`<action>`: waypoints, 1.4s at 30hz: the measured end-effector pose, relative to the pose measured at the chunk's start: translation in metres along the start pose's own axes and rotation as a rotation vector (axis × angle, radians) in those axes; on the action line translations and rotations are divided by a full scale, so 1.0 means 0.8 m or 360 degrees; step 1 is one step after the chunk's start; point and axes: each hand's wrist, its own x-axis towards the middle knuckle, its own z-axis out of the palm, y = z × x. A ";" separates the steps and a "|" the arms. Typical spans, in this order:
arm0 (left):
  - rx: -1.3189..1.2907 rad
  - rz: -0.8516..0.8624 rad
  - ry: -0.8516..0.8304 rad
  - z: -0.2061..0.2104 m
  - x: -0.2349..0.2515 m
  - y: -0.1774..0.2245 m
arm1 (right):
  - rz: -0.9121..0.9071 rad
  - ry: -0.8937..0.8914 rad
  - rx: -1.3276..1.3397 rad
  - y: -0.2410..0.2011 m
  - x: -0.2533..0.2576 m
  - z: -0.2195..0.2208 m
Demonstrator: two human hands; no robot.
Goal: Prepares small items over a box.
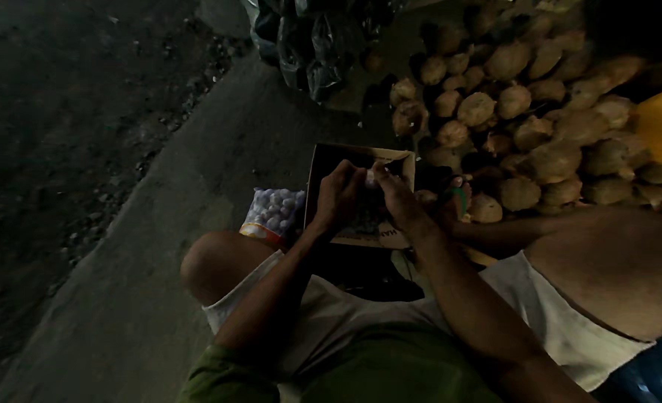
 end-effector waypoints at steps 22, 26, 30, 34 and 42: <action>-0.0132 0.0128 -0.0104 -0.007 0.011 -0.017 | -0.0261 0.0183 0.0160 0.004 0.006 -0.005; -0.0389 0.0091 -0.0116 -0.009 0.012 -0.013 | -0.0238 0.0233 0.0218 -0.001 0.007 -0.008; 0.0206 0.0208 -0.0063 0.009 0.015 -0.006 | -0.0309 0.0602 -0.0308 -0.006 0.002 0.002; -0.0321 0.0032 -0.0172 0.006 0.013 -0.005 | -0.0497 0.0604 -0.0599 -0.001 0.003 -0.002; -0.0939 -0.0046 -0.0571 -0.025 0.014 0.005 | -0.0657 0.0205 -0.0421 -0.022 -0.001 -0.033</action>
